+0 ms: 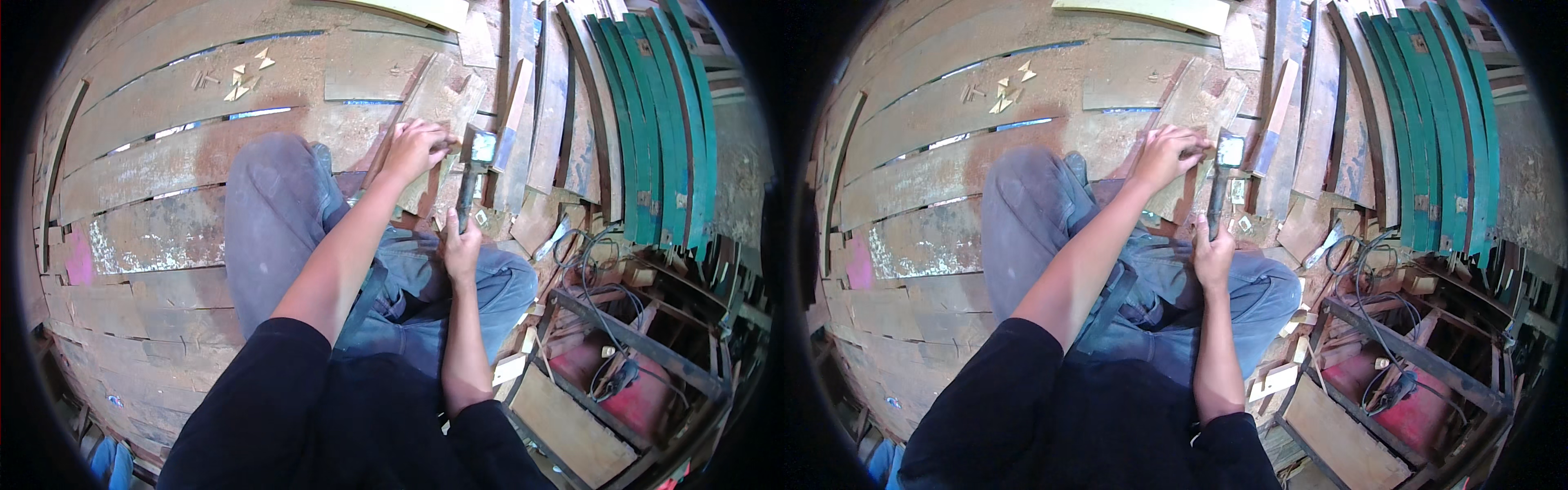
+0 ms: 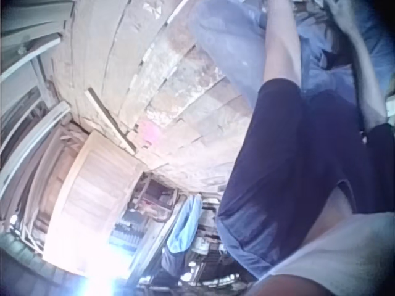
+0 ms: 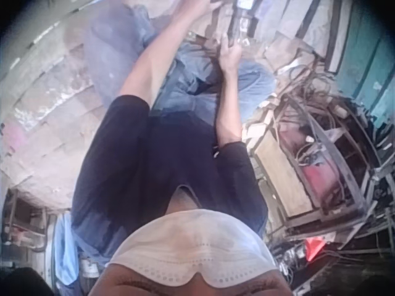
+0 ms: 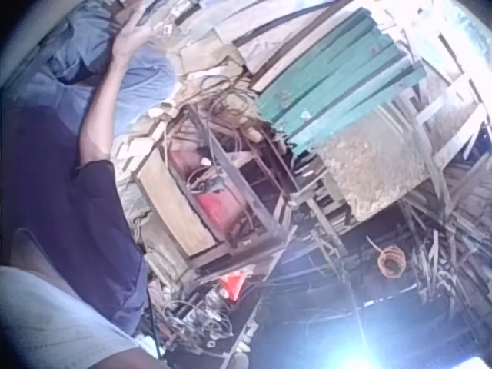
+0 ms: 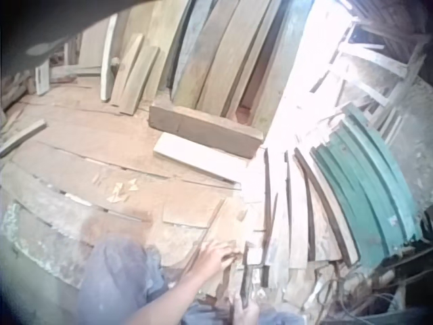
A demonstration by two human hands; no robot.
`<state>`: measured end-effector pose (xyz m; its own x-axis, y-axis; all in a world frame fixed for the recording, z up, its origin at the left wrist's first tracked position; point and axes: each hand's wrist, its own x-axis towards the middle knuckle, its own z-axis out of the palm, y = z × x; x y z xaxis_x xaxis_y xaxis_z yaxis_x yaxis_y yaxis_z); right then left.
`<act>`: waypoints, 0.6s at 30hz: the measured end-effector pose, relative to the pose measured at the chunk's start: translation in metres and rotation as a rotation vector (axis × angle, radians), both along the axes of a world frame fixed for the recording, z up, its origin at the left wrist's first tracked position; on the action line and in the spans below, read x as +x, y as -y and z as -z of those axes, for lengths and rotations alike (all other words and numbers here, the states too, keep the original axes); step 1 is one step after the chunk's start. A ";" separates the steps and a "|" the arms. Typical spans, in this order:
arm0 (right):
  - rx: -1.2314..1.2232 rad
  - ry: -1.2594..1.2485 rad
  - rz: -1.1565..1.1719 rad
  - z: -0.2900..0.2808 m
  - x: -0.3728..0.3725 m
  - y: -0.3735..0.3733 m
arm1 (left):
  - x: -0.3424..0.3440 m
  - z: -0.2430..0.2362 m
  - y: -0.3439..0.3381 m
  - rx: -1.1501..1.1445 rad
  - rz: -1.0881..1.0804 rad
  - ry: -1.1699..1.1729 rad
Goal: Shaping a small piece of wood using an axe and striking it with a mallet.
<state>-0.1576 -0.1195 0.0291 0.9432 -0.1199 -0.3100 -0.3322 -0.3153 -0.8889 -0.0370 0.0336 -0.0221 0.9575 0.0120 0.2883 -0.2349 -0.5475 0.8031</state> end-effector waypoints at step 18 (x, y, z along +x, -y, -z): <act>0.172 0.045 0.105 -0.020 0.007 -0.013 | 0.017 -0.003 -0.020 -0.280 -0.207 0.094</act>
